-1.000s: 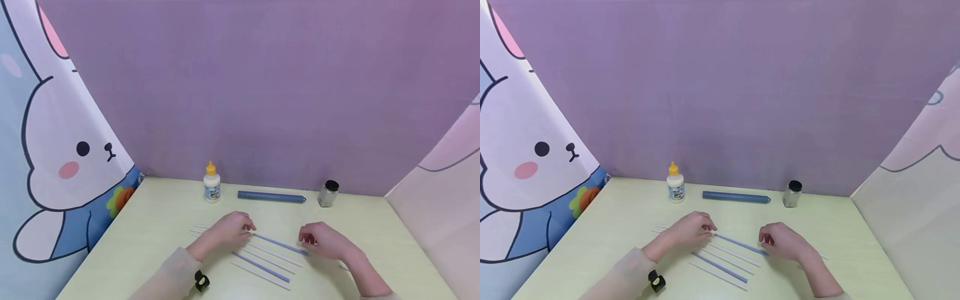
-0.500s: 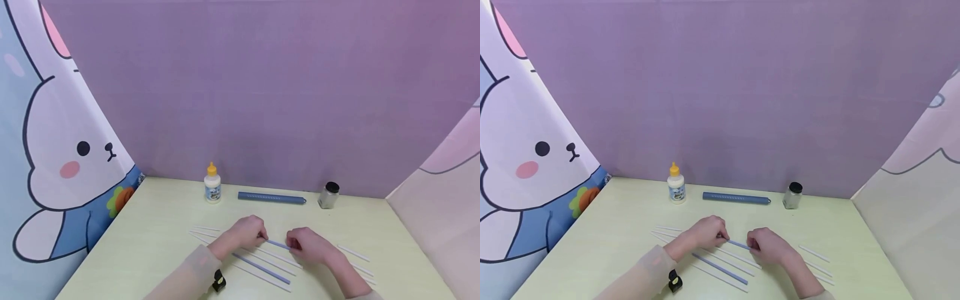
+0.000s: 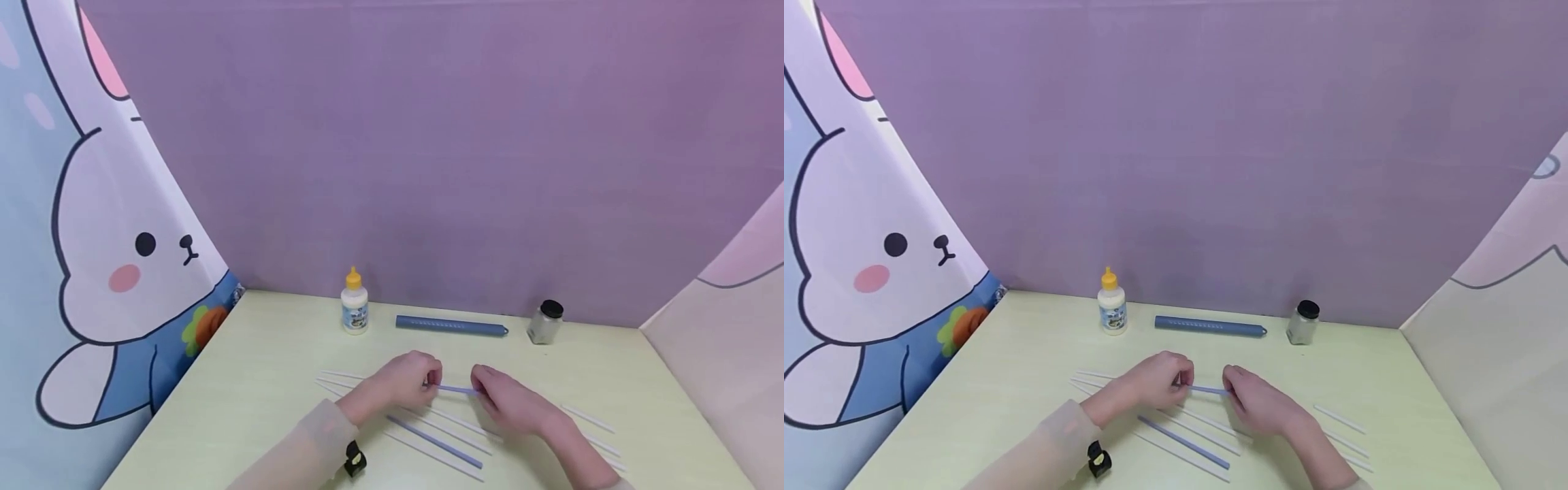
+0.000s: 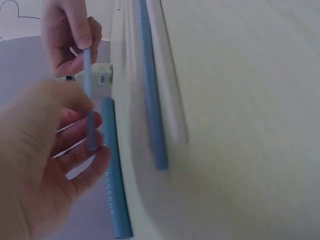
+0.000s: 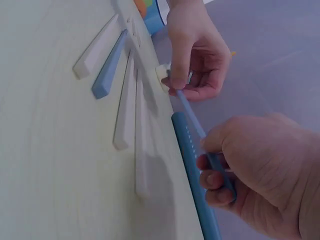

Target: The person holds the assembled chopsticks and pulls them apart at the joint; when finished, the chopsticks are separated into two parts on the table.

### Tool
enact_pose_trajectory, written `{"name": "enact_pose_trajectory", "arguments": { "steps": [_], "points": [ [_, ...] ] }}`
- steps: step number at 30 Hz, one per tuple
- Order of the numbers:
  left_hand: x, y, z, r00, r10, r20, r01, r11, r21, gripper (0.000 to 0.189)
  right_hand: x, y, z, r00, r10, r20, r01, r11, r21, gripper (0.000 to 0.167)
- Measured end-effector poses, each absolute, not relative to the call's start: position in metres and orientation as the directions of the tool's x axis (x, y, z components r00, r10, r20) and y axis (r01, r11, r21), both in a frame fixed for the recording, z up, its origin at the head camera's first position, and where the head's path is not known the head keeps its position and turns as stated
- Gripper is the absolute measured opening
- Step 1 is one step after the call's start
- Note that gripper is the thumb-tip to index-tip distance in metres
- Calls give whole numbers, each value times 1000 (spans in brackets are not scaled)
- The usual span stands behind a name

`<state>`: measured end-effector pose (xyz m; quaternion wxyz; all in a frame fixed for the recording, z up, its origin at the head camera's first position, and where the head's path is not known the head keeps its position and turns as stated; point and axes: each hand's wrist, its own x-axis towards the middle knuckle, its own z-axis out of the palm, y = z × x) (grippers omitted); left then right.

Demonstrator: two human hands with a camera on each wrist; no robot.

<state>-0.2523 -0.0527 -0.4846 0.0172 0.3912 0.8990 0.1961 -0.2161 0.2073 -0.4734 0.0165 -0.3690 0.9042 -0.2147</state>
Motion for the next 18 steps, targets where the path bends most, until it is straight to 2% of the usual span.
{"name": "enact_pose_trajectory", "arguments": {
  "steps": [4,7,12,18],
  "points": [
    [-247,-56,-478,-662,740,120,720,582,378,5,-216,199,-465,-695,-698,175,-687,571,-450,9],
    [-242,-59,-473,-647,753,117,733,573,367,11,-215,194,-459,-675,-712,191,-704,545,-455,10],
    [-233,-63,-467,-646,748,154,748,579,324,20,-212,189,-449,-670,-714,203,-713,544,-443,12],
    [-227,-65,-464,-651,735,189,751,588,300,20,-207,189,-441,-678,-709,194,-706,555,-439,13]
  ]
}}
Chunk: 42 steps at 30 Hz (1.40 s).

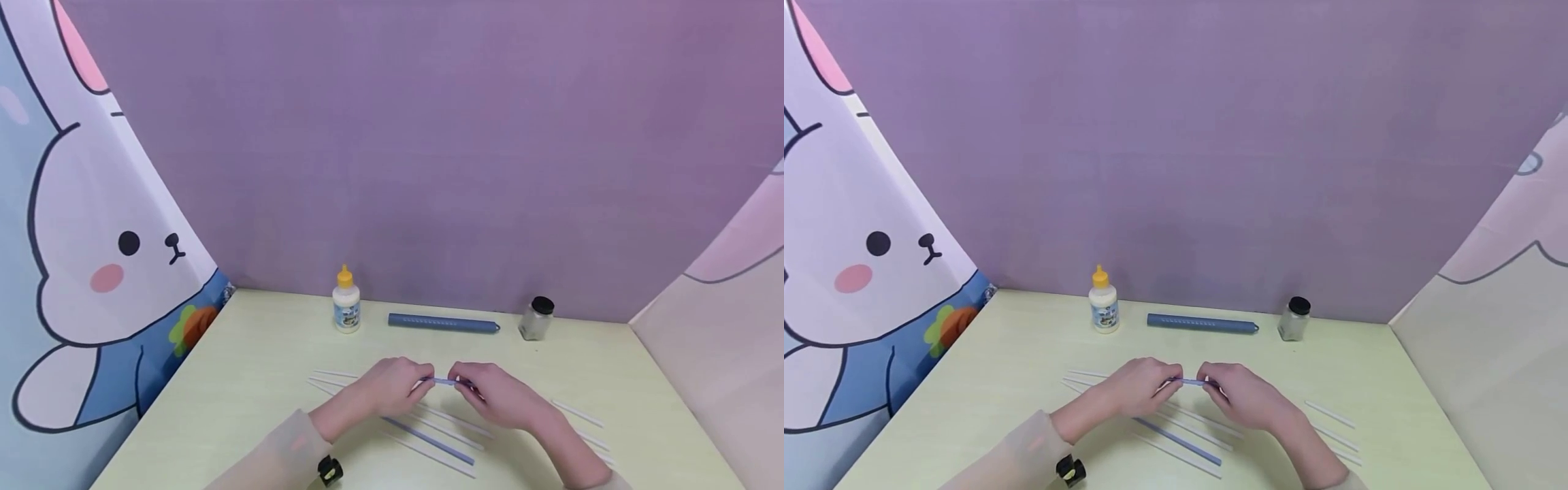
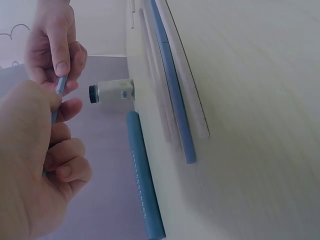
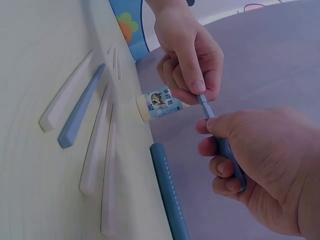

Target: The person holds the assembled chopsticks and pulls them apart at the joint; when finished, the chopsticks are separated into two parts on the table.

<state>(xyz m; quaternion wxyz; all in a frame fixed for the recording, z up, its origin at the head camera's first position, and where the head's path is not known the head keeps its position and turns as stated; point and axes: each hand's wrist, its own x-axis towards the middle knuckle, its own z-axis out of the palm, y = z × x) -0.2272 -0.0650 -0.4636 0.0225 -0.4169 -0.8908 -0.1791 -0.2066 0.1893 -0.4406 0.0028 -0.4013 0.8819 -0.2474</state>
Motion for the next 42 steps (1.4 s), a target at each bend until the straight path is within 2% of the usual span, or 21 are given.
{"name": "enact_pose_trajectory", "arguments": {
  "steps": [13,20,26,32,37,42],
  "points": [
    [-222,-70,-464,-654,722,225,753,594,282,19,-205,194,-441,-680,-710,180,-702,561,-439,14],
    [-223,-83,-467,-662,714,226,742,585,326,22,-205,208,-442,-698,-692,184,-687,576,-443,13],
    [-222,-110,-475,-663,705,252,744,581,331,21,-201,223,-444,-706,-666,240,-701,607,-376,15],
    [-219,-146,-476,-699,684,210,708,618,343,21,-193,247,-446,-729,-626,278,-683,644,-344,18],
    [-217,-174,-479,-734,651,192,670,650,359,18,-186,274,-450,-713,-624,321,-701,645,-303,28],
    [-213,-199,-480,-748,635,193,658,670,344,16,-182,298,-455,-690,-623,369,-721,635,-278,27]
  ]
}}
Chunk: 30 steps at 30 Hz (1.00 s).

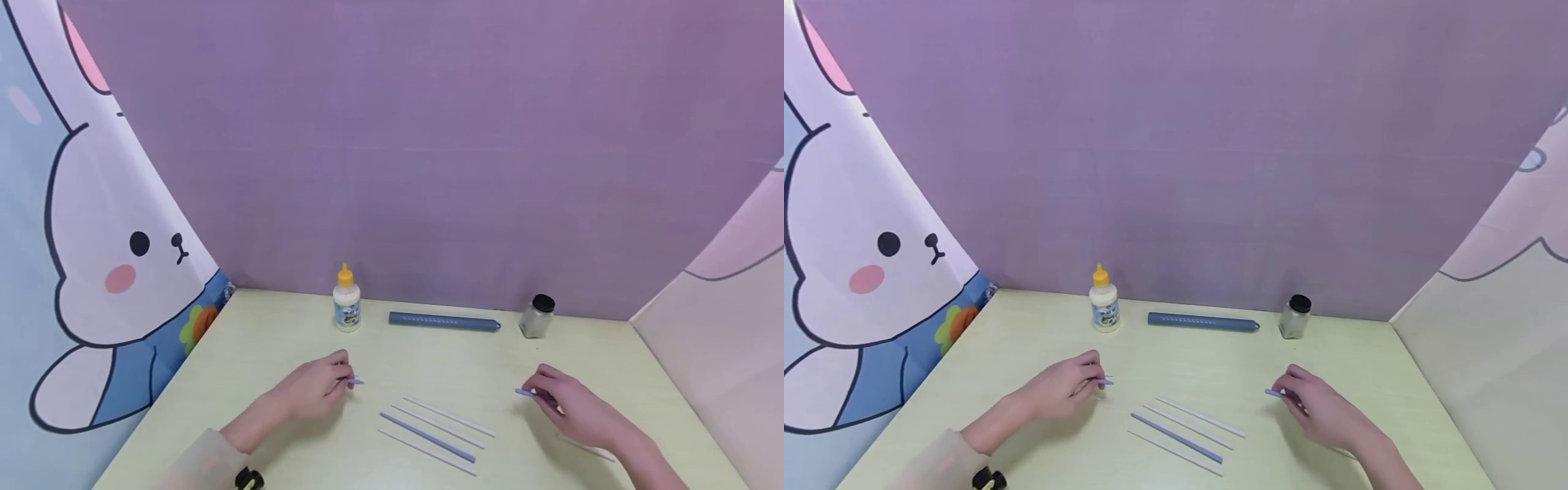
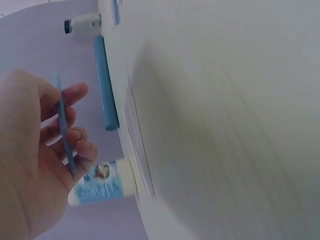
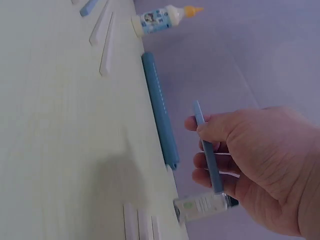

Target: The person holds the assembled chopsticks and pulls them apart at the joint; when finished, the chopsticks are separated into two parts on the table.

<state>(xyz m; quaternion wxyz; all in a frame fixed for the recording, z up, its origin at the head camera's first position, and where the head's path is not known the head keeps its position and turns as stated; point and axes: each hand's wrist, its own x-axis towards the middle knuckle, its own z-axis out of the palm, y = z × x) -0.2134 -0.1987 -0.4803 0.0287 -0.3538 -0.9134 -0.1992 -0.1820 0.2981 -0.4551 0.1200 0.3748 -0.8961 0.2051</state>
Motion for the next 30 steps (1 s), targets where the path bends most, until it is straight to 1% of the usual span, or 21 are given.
{"name": "enact_pose_trajectory", "arguments": {
  "steps": [5,12,20,23,28,30],
  "points": [
    [-210,-215,-479,-758,631,165,644,687,336,14,-179,320,-459,-676,-611,413,-729,638,-249,32],
    [-210,-228,-478,-752,649,112,643,687,337,15,-173,346,-461,-707,-572,415,-696,665,-271,36],
    [-209,-234,-478,-725,687,49,650,659,379,13,-160,368,-473,-761,-579,292,-648,681,-339,35],
    [-209,-236,-480,-717,695,51,655,647,391,13,-156,373,-477,-769,-580,270,-639,676,-367,36],
    [-210,-238,-487,-713,699,50,655,639,404,13,-152,375,-486,-777,-587,225,-616,637,-464,35],
    [-211,-239,-488,-722,691,43,646,650,401,12,-150,375,-491,-774,-597,212,-612,620,-491,34]
  ]
}}
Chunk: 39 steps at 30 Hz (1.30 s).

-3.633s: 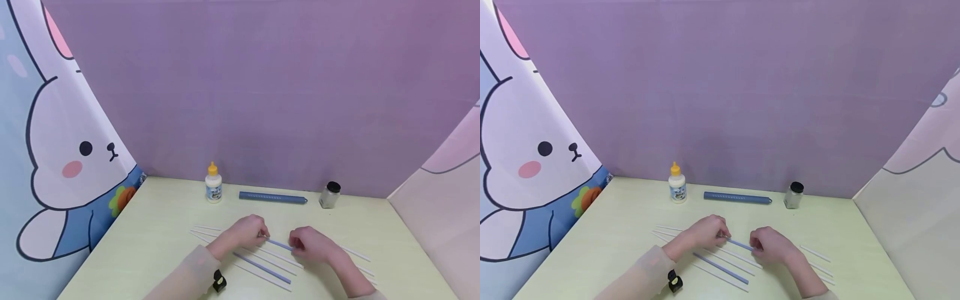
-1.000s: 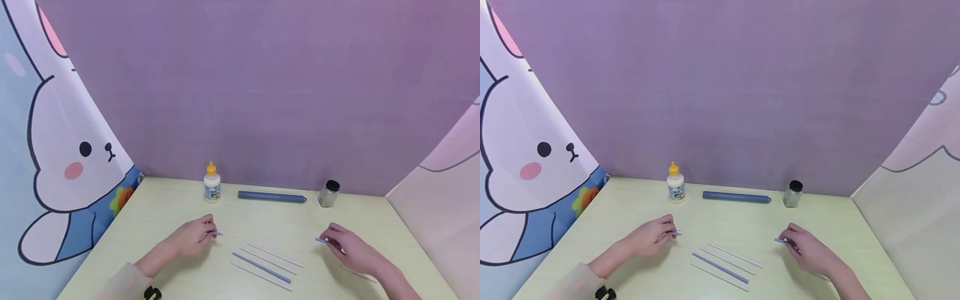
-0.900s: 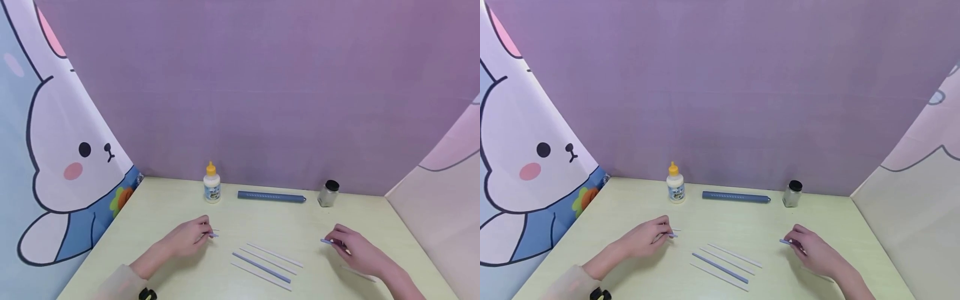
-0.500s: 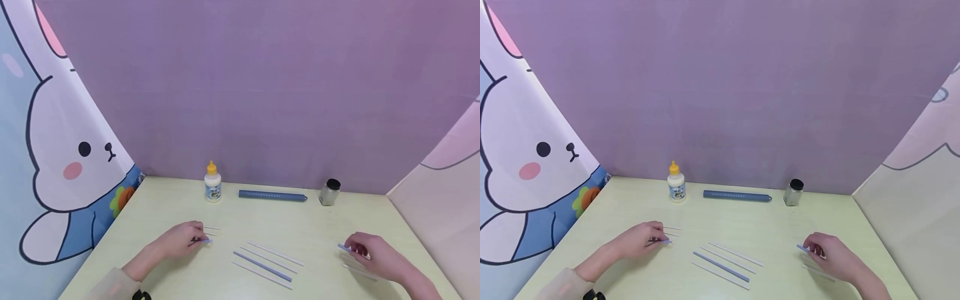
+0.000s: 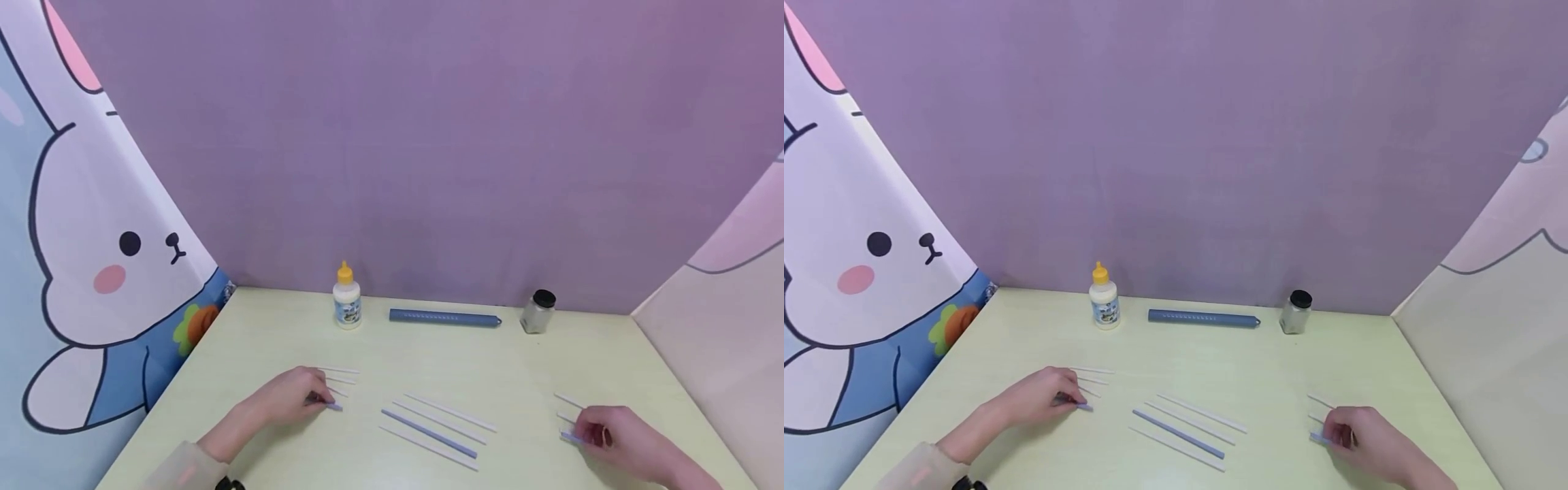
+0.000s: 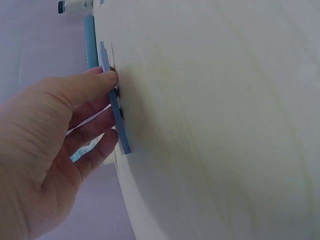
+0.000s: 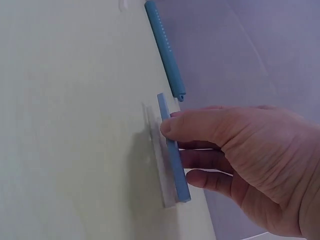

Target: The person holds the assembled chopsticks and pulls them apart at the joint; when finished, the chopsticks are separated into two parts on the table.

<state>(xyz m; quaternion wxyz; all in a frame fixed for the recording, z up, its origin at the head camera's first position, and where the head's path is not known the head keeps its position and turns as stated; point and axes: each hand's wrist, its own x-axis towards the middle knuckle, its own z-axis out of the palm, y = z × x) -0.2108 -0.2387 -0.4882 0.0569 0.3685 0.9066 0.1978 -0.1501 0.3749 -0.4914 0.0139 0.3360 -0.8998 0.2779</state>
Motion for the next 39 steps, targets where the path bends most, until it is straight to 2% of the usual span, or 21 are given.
{"name": "enact_pose_trajectory", "arguments": {
  "steps": [4,10,17,23,28,33,39],
  "points": [
    [-211,-239,-491,-741,668,65,643,679,355,11,-148,372,-499,-773,-600,205,-612,620,-491,32],
    [-213,-237,-494,-758,641,122,643,701,309,11,-150,365,-501,-778,-588,220,-622,676,-395,30],
    [-215,-233,-498,-787,603,130,612,740,278,11,-152,359,-498,-774,-582,248,-633,709,-311,32],
    [-214,-227,-494,-795,591,135,602,742,296,12,-154,350,-496,-773,-571,276,-634,704,-321,31],
    [-215,-209,-485,-775,615,147,627,716,306,7,-163,330,-486,-751,-580,317,-661,656,-365,29],
    [-219,-170,-472,-740,662,123,661,681,315,9,-173,297,-469,-725,-609,323,-687,597,-414,25],
    [-225,-113,-464,-657,748,95,738,612,284,11,-187,256,-457,-698,-662,272,-701,555,-448,16]
  ]
}}
